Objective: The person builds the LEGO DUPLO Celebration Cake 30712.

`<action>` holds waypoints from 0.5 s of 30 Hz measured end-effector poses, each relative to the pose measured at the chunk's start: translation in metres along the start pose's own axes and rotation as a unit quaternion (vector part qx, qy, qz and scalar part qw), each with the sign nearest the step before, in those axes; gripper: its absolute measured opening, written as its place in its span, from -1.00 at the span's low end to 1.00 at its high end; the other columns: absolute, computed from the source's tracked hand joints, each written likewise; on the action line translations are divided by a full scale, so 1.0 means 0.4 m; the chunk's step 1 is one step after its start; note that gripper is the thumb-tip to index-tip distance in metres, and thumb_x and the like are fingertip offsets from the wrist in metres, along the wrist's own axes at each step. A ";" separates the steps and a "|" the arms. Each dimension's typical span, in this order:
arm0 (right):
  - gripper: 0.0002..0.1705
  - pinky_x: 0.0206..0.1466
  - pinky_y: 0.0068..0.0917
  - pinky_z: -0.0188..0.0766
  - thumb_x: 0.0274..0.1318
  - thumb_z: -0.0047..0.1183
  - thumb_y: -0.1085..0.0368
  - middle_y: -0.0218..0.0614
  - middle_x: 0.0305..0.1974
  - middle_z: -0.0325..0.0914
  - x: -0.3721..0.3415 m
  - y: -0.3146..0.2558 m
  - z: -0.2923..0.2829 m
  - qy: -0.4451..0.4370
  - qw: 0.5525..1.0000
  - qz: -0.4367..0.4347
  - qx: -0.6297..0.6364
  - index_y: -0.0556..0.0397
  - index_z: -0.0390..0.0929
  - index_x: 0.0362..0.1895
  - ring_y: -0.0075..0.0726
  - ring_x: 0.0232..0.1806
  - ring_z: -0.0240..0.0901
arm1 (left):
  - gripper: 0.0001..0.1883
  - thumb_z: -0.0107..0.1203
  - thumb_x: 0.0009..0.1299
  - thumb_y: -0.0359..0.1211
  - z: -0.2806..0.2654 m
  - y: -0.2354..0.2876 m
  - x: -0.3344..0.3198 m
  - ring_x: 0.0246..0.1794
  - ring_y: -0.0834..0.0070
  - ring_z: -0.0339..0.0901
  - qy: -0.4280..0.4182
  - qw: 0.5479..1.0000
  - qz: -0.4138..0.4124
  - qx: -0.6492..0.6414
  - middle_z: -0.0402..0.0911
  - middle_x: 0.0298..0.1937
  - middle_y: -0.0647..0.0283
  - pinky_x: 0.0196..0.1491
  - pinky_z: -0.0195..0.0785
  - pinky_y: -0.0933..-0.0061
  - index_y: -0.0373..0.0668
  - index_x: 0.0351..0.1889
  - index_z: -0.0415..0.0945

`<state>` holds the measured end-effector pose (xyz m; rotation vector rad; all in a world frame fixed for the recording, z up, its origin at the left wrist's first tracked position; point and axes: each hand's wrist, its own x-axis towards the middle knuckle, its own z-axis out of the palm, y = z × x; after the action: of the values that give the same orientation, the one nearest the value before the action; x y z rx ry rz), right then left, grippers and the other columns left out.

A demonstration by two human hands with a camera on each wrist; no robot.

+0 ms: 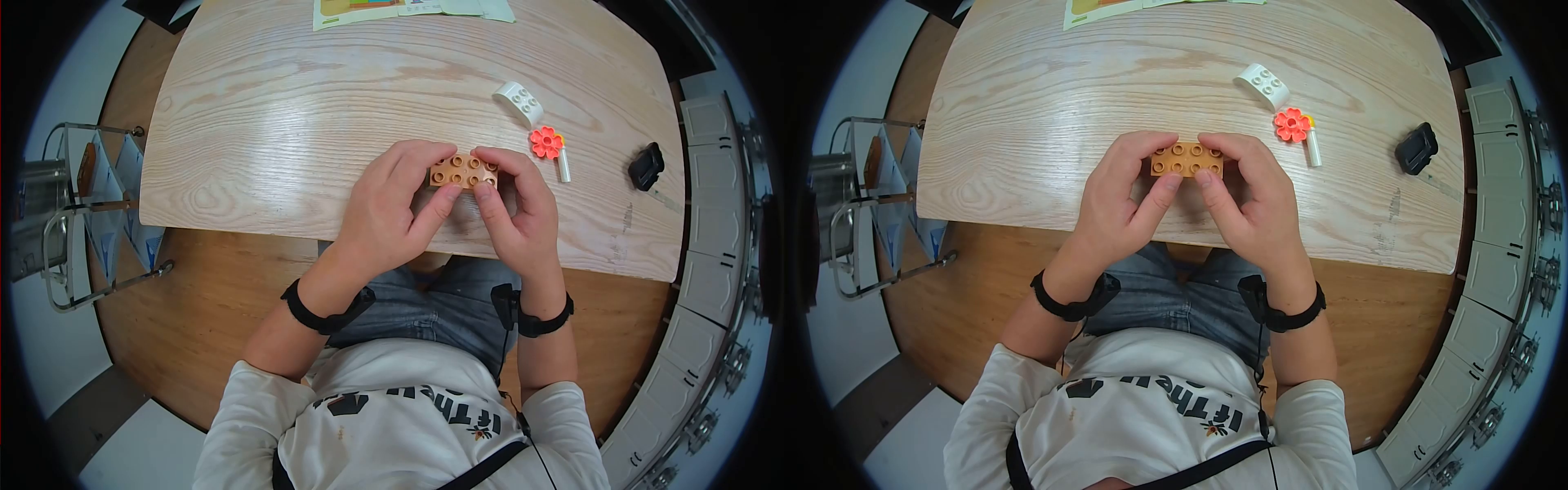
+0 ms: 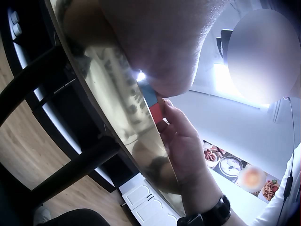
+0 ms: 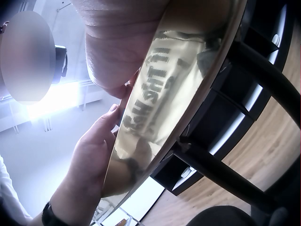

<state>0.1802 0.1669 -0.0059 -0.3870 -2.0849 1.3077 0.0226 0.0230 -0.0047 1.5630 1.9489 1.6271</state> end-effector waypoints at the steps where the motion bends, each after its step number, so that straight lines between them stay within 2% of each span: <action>1: -0.60 0.06 -0.41 0.59 0.46 0.32 0.36 -0.19 0.07 0.72 0.000 0.000 0.000 -0.001 1.000 0.000 -0.001 0.13 0.66 0.31 -0.33 -0.04 0.65 | -0.61 0.35 0.56 -0.33 0.000 -0.001 0.000 -0.06 0.06 0.68 0.001 1.000 0.003 0.001 0.73 0.09 0.04 -0.04 0.60 0.16 -0.22 0.29 0.62; 6: -0.60 0.06 -0.41 0.59 0.46 0.32 0.36 -0.19 0.07 0.72 0.001 0.002 0.001 0.001 1.000 -0.004 0.000 0.13 0.66 0.31 -0.33 -0.03 0.65 | -0.61 0.36 0.55 -0.33 0.002 -0.005 -0.001 -0.06 0.07 0.68 0.004 1.000 0.009 0.000 0.73 0.09 0.04 -0.03 0.59 0.16 -0.21 0.29 0.62; 9: -0.60 0.06 -0.42 0.59 0.46 0.32 0.36 -0.19 0.07 0.72 0.001 -0.002 0.000 0.000 1.000 -0.002 -0.003 0.13 0.66 0.31 -0.33 -0.03 0.66 | -0.57 0.33 0.60 -0.41 -0.009 -0.010 -0.006 0.06 0.25 0.68 -0.031 0.999 0.008 0.014 0.69 0.19 0.06 0.09 0.57 0.31 -0.22 0.40 0.57; 15: -0.59 0.07 -0.41 0.59 0.46 0.32 0.36 -0.19 0.07 0.72 0.000 0.001 0.000 -0.002 1.000 0.002 -0.003 0.13 0.66 0.31 -0.32 -0.03 0.66 | -0.57 0.33 0.60 -0.41 -0.010 -0.005 -0.005 0.06 0.25 0.68 -0.033 0.999 0.002 0.015 0.69 0.20 0.06 0.09 0.58 0.31 -0.22 0.40 0.57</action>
<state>0.1802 0.1672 -0.0063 -0.3914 -2.0916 1.3058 0.0195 0.0191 -0.0056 1.6107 1.9464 1.5348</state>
